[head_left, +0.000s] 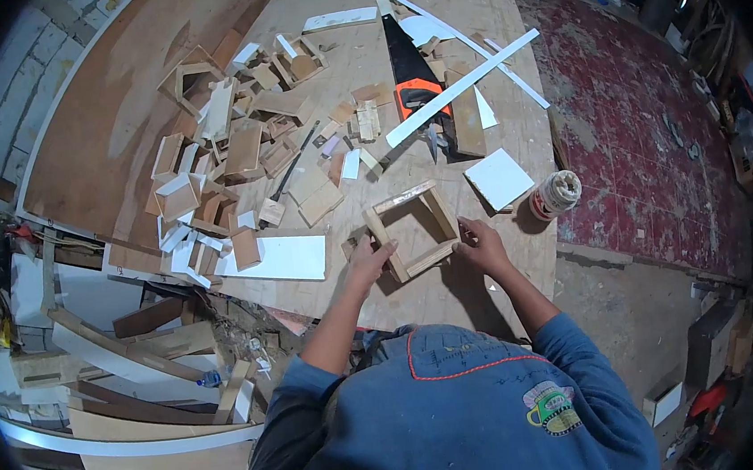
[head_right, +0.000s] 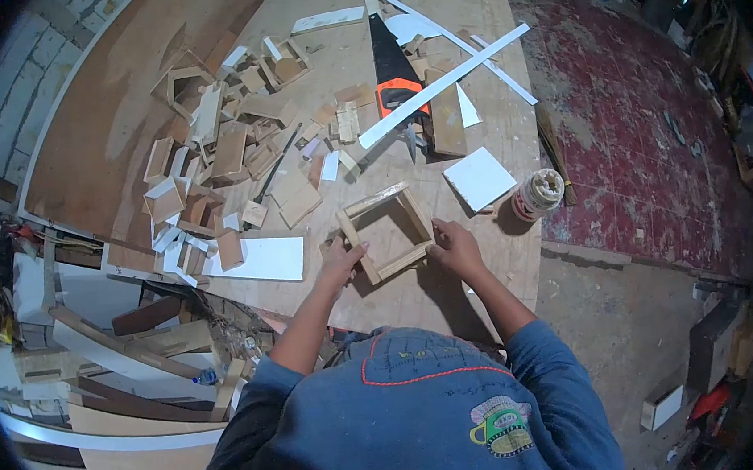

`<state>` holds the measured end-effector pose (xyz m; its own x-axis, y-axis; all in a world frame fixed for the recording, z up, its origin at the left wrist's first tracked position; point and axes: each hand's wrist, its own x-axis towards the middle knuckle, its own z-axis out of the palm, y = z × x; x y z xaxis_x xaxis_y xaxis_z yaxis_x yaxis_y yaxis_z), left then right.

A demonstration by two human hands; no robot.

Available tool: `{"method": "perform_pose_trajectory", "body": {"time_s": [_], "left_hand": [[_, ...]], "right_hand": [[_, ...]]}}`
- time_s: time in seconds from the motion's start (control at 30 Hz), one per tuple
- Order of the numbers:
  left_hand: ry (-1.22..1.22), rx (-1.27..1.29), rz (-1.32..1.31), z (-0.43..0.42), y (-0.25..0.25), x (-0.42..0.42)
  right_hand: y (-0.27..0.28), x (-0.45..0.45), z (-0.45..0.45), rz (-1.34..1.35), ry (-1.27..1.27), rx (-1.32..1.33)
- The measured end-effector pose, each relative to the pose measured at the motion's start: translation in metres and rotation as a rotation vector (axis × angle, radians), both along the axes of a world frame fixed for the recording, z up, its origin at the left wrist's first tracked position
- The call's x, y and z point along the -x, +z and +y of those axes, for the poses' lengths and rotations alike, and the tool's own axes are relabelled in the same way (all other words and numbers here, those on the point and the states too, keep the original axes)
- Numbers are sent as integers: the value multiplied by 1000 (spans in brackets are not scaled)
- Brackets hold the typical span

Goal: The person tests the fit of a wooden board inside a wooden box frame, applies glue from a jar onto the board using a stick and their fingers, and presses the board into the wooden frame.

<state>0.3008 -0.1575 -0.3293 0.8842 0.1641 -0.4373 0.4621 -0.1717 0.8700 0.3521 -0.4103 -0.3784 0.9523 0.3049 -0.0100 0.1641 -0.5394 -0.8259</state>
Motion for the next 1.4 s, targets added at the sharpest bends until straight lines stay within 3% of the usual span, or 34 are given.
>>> {"method": "perform_pose_trajectory", "body": {"time_s": [0.07, 0.17, 0.27, 0.4, 0.5, 0.53, 0.57, 0.67, 0.8, 0.9, 1.0, 1.07, 1.2, 1.27, 1.33, 1.4], "left_hand": [[-10, -22, -30, 5, -13, -7], [30, -200, -81, 22, -92, -20], [-42, -221, -50, 13, -45, -18], [-91, -254, -69, 12, -35, -15], [-124, -187, -78, 7, -12, -11], [-120, -249, -53, 5, -6, -11], [-116, -312, -28, 3, -3, -10], [-56, -269, -60, 3, -20, -7], [-78, -322, -227, 7, -59, 2], [-132, -365, -95, 4, -33, 5], [-171, -515, -130, 3, -36, 8], [-145, -485, -144, 2, -32, 10], [-120, -419, -101, 1, -23, 12], [-99, -375, -62, 0, -13, 13], [-78, -332, -24, 3, -20, 14], [34, -92, 14, 10, -44, 15]], "right_hand": [[-7, 1, 0, -1, -11, -3], [-5, 4, -1, -6, -34, -21], [-6, 4, -3, 1, -47, -68], [-1, -10, -17, 14, -2, -56], [16, -34, -27, -230, -68, 261], [31, -44, -25, -123, -100, 378], [26, -48, -29, -314, -100, 488], [31, -62, -24, -222, -148, 857], [-6, -82, -30, -214, -144, 889], [-20, -83, -37, -368, -91, 783], [35, -61, -30, -351, -100, 576], [65, -48, -28, -237, -118, 395], [44, -41, -38, -388, -236, 224], [31, -42, -36, -140, -358, -531], [37, -37, -27, 7, -364, -659], [52, -28, -13, 515, -264, -689]]}}
